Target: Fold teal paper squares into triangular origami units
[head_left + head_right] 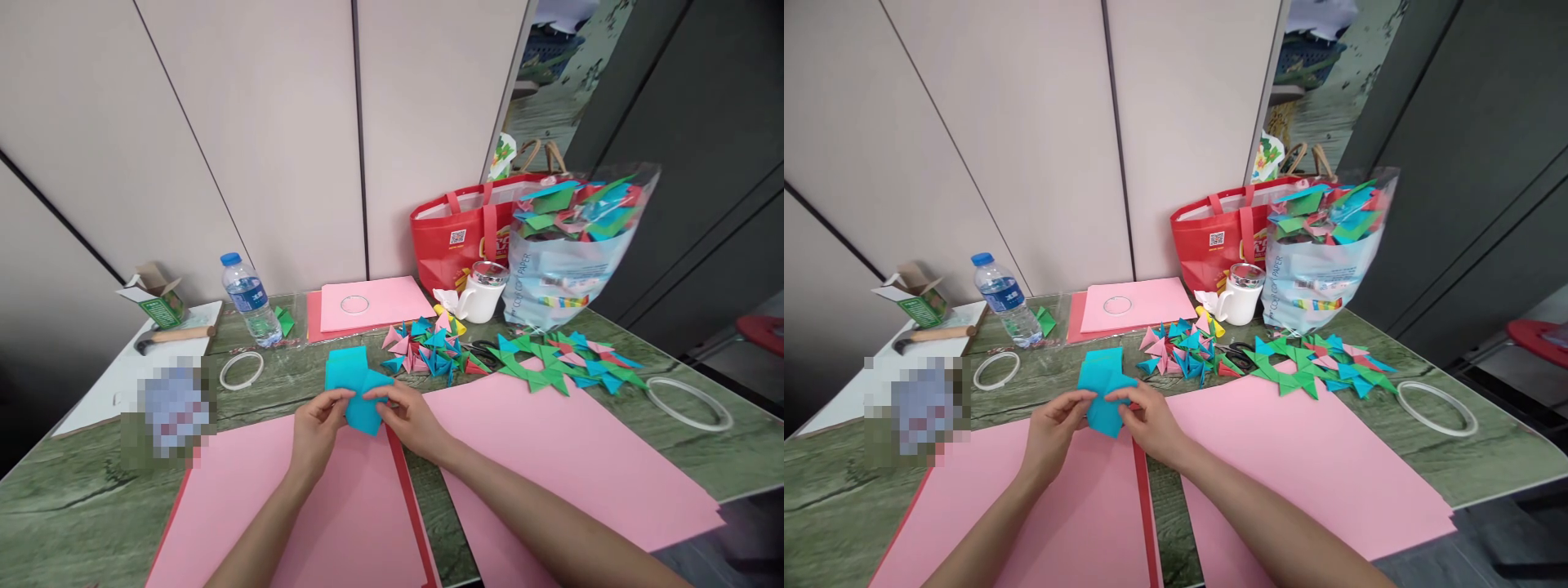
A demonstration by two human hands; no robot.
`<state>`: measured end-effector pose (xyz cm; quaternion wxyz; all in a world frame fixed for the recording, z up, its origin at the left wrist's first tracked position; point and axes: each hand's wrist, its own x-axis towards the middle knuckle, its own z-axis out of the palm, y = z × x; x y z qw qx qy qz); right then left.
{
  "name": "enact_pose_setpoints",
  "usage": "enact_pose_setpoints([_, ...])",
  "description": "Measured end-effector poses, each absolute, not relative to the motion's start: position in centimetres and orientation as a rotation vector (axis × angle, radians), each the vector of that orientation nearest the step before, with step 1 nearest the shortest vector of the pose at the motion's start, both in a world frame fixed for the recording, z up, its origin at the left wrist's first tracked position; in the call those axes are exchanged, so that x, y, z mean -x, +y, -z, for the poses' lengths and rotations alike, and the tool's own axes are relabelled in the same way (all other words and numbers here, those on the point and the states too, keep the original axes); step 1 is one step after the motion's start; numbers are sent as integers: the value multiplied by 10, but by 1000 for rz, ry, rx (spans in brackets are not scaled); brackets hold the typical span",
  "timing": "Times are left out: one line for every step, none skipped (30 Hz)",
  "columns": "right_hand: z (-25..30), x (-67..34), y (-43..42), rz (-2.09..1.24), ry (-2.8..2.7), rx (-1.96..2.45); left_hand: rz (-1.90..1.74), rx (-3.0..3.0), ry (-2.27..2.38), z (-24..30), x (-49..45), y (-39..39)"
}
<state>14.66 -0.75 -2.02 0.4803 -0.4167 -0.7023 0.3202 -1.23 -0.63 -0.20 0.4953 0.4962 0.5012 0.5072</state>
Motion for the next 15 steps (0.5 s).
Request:
enact_pose_setpoints([21,-147,-7,-783,-1719,1007,-1227,-1199,1198,1,13,-6])
enact_pose_setpoints([21,-147,-7,-789,-1712,1002,-1221,-1203,1171,1,13,-6])
enact_pose_setpoints([21,-148,-7,-797,-1699,996,-1210,-1210,1139,1,13,-7])
enact_pose_setpoints([22,-148,-7,-806,-1687,990,-1197,-1218,1110,1,13,-7])
enact_pose_setpoints([22,-149,-6,-815,-1678,980,-1185,-1222,1092,1,13,-6])
enact_pose_setpoints([23,-149,-5,-831,-1675,965,-1176,-1222,1090,1,13,-6])
enact_pose_setpoints([24,-149,-5,-855,-1674,945,-1173,-1215,1104,1,14,-6])
enact_pose_setpoints([24,-150,-4,-885,-1679,924,-1174,-1202,1126,1,14,-6])
enact_pose_setpoints([25,-151,-3,-919,-1687,904,-1178,-1187,1149,1,15,-5])
enact_pose_setpoints([25,-151,-3,-952,-1694,889,-1183,-1174,1165,1,15,-5])
enact_pose_setpoints([26,-152,-2,-976,-1701,879,-1187,-1164,1172,1,15,-5])
enact_pose_setpoints([25,-153,-2,-987,-1711,877,-1188,-1161,1169,0,15,-5])
enact_pose_setpoints([25,-154,-2,-984,-1725,878,-1182,-1165,1156,0,15,-5])
enact_pose_setpoints([24,-155,-2,-965,-1745,881,-1171,-1175,1134,-1,15,-5])
enact_pose_setpoints([24,-156,-1,-934,-1768,885,-1157,-1186,1110,-2,15,-6])
